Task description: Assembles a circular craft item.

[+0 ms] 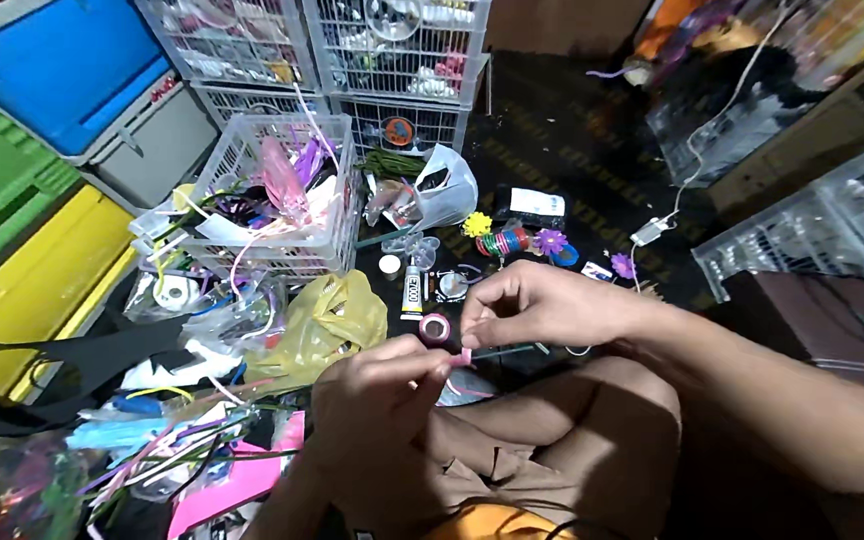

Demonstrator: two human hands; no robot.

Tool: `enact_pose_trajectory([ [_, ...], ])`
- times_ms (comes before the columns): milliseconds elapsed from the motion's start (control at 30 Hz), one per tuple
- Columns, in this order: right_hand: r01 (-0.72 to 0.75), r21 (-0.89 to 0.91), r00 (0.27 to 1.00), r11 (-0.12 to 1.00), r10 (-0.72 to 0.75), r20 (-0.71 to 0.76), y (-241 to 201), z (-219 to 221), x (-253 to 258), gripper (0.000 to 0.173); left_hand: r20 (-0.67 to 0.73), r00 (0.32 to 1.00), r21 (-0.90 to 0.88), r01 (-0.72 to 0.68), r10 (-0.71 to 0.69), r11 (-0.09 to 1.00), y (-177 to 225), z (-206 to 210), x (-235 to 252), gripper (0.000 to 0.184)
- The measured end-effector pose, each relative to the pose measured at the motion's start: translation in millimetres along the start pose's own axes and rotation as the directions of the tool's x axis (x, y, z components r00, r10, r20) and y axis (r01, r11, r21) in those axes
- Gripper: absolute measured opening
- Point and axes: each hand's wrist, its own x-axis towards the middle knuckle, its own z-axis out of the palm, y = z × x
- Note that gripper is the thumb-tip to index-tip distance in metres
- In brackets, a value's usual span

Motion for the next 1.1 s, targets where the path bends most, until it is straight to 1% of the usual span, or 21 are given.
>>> enact_pose_trajectory([
  [67, -0.136, 0.344, 0.989, 0.929, 0.107, 0.102, 5.0, 2.1, 0.7, 0.012, -0.028, 0.999, -0.229, 0.014, -0.021, 0.973, -0.5, -0.8, 1.6, 0.02],
  [100, -0.13, 0.419, 0.991, 0.899, 0.108, 0.077, 6.3, 8.5, 0.0, 0.013, -0.075, 0.994, -0.287, 0.05, -0.074, 0.957, 0.9, 0.4, 2.5, 0.02],
  [133, -0.082, 0.426, 0.996, 0.901, 0.093, -0.007, 6.1, 16.2, -1.0, 0.012, -0.132, 0.98, -0.303, 0.103, -0.148, 0.947, 3.9, 3.2, 4.1, 0.019],
  [200, 0.04, 0.229, 0.968, 0.973, 0.019, -0.25, 5.5, 32.4, -1.6, 0.012, -0.271, 0.924, -0.186, 0.225, -0.27, 0.956, 11.4, 12.4, 9.4, 0.018],
  [267, 0.089, -0.109, 0.902, 0.99, -0.127, -0.413, 9.2, 45.7, -0.4, 0.017, -0.371, 0.904, 0.118, 0.272, -0.212, 0.955, 11.7, 19.4, 11.4, 0.02],
  [300, 0.107, -0.325, 0.859, 0.94, -0.252, -0.446, 13.3, 49.9, 0.7, 0.02, -0.384, 0.913, 0.281, 0.261, -0.141, 0.924, 10.2, 20.6, 10.3, 0.021],
  [367, 0.106, -0.688, 0.772, 0.718, -0.496, -0.399, 18.3, 52.6, 2.9, 0.023, -0.341, 0.939, 0.487, 0.223, -0.05, 0.844, 8.0, 19.7, 7.9, 0.025],
  [433, 0.11, -0.844, 0.735, 0.525, -0.615, -0.287, 18.2, 48.5, 5.0, 0.023, -0.283, 0.959, 0.568, 0.189, -0.025, 0.801, 7.5, 17.3, 6.2, 0.028],
  [500, 0.145, -0.854, 0.771, 0.5, -0.598, -0.218, 16.3, 40.3, 4.8, 0.025, -0.211, 0.977, 0.586, 0.138, -0.014, 0.798, 6.4, 13.1, 4.3, 0.03],
  [533, 0.161, -0.822, 0.818, 0.546, -0.54, -0.199, 14.6, 35.1, 3.5, 0.025, -0.163, 0.987, 0.576, 0.102, -0.008, 0.811, 5.3, 10.2, 3.4, 0.03],
  [600, 0.155, -0.685, 0.939, 0.712, -0.322, -0.123, 9.0, 21.9, 0.6, 0.023, -0.039, 0.999, 0.489, 0.012, 0.009, 0.872, 2.5, 4.1, 1.2, 0.029],
  [633, 0.131, -0.559, 0.982, 0.818, -0.186, -0.042, 6.9, 14.0, 0.2, 0.022, 0.03, 0.999, 0.405, -0.027, 0.016, 0.914, 1.1, 1.4, 0.2, 0.028],
  [700, 0.013, -0.156, 0.986, 0.988, 0.014, 0.169, 7.8, 0.9, 2.1, 0.025, 0.117, 0.992, 0.16, -0.064, 0.045, 0.985, -1.9, -1.2, 0.9, 0.025],
  [733, -0.091, 0.081, 0.965, 0.993, 0.068, 0.252, 11.5, -1.5, 2.6, 0.027, 0.108, 0.993, 0.018, -0.06, 0.057, 0.998, -2.6, -0.9, 2.6, 0.023],
  [767, -0.193, 0.274, 0.947, 0.942, 0.106, 0.302, 16.8, -0.7, 1.4, 0.029, 0.074, 0.996, -0.116, -0.031, 0.04, 0.993, -2.0, -0.2, 4.4, 0.022],
  [800, -0.244, 0.394, 0.947, 0.886, 0.13, 0.295, 21.0, 2.5, -0.4, 0.03, 0.031, 0.999, -0.212, 0.019, -0.012, 0.977, -0.1, 0.1, 6.6, 0.021],
  [833, -0.22, 0.443, 0.967, 0.869, 0.135, 0.215, 24.0, 6.3, -2.0, 0.027, -0.011, 0.994, -0.284, 0.1, -0.108, 0.954, 3.9, 0.1, 9.6, 0.02],
  [900, -0.013, 0.343, 0.995, 0.939, 0.045, -0.086, 29.7, 14.5, -2.5, 0.008, -0.07, 0.945, -0.399, 0.267, -0.319, 0.877, 12.5, 2.1, 16.8, 0.02],
  [933, 0.112, 0.252, 0.98, 0.961, -0.064, -0.191, 33.2, 17.7, -1.7, 0.014, -0.072, 0.924, -0.446, 0.307, -0.376, 0.841, 13.3, 3.3, 19.0, 0.02],
  [1033, 0.364, 0.065, 0.885, 0.929, -0.324, -0.335, 33.7, 21.5, 0.9, 0.033, -0.011, 0.901, -0.54, 0.359, -0.433, 0.761, 13.9, 4.6, 22.1, 0.023],
  [1100, 0.44, 0.006, 0.838, 0.898, -0.409, -0.362, 32.6, 20.1, 2.7, 0.026, 0.06, 0.896, -0.583, 0.39, -0.441, 0.713, 16.6, 3.7, 22.3, 0.024],
])
